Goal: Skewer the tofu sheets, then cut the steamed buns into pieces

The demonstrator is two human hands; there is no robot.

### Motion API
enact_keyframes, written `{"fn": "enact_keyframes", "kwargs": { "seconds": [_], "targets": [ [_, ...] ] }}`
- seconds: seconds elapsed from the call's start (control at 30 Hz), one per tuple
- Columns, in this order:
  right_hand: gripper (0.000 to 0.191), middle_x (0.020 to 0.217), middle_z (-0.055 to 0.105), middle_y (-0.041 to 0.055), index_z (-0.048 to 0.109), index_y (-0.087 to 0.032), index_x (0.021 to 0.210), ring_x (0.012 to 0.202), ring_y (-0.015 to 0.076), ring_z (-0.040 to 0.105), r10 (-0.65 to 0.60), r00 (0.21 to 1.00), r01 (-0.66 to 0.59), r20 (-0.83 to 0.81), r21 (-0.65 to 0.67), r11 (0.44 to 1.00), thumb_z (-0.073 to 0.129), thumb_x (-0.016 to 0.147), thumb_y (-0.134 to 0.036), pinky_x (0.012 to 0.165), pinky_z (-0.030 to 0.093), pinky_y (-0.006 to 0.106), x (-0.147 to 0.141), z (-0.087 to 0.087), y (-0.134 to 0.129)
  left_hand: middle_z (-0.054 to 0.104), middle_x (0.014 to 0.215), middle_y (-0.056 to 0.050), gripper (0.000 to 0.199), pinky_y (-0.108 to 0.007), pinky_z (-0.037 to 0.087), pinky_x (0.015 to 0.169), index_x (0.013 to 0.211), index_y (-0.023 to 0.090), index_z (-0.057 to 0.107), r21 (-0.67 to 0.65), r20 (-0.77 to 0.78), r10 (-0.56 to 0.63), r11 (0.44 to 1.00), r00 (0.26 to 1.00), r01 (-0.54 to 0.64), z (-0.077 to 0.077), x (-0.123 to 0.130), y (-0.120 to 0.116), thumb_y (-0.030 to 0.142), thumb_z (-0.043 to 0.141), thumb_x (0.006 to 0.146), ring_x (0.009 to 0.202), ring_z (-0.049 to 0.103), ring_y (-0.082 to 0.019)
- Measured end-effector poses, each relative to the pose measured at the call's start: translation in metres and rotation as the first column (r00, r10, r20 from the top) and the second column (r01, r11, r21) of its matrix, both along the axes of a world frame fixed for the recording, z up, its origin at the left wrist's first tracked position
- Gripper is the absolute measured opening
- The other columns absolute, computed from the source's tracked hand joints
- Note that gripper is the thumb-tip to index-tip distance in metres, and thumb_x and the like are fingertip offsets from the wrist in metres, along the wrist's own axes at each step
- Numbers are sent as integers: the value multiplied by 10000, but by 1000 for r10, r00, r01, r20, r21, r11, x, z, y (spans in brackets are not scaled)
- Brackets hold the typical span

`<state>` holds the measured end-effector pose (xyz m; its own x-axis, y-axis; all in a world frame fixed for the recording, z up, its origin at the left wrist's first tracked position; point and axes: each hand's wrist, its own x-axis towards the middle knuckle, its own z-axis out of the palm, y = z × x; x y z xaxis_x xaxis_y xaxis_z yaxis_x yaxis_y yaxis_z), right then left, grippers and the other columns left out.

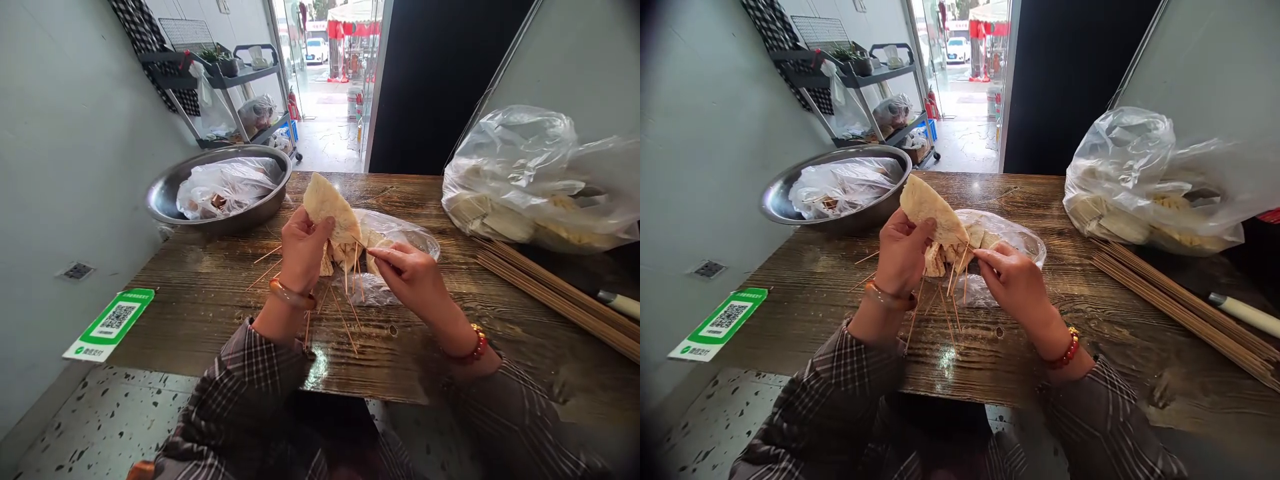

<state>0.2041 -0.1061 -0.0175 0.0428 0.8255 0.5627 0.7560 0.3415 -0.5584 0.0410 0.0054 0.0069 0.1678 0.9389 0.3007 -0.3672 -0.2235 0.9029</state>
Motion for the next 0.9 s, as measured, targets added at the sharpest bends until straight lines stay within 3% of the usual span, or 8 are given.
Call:
{"fn": "enact_keyframes", "kwargs": {
  "seconds": [0.37,0.67,0.9],
  "targets": [
    [245,894,707,44,750,-254,1092,783,176,646,-48,998,48,30,-11,999,546,957,-257,707,514,327,0,-2,1,704,886,-25,274,-272,521,736,955,171,685,29,-101,25,999,995,-22,2,3,-7,250,770,707,803,646,-147],
    [264,889,700,50,739,-236,1117,790,181,643,-63,997,63,41,-7,998,521,971,-261,720,518,333,0,-5,3,720,886,-25,277,-277,545,715,941,174,681,0,-149,-77,997,986,78,-6,11,-15,299,777,714,791,666,-158],
    [232,921,721,54,734,-231,1090,806,189,667,-56,998,56,10,49,997,542,962,-254,721,532,338,-2,-4,2,733,895,-39,298,-277,554,741,935,170,662,-79,-20,-87,993,996,85,-4,10,-12,286,783,689,830,684,-167]
  ]
}}
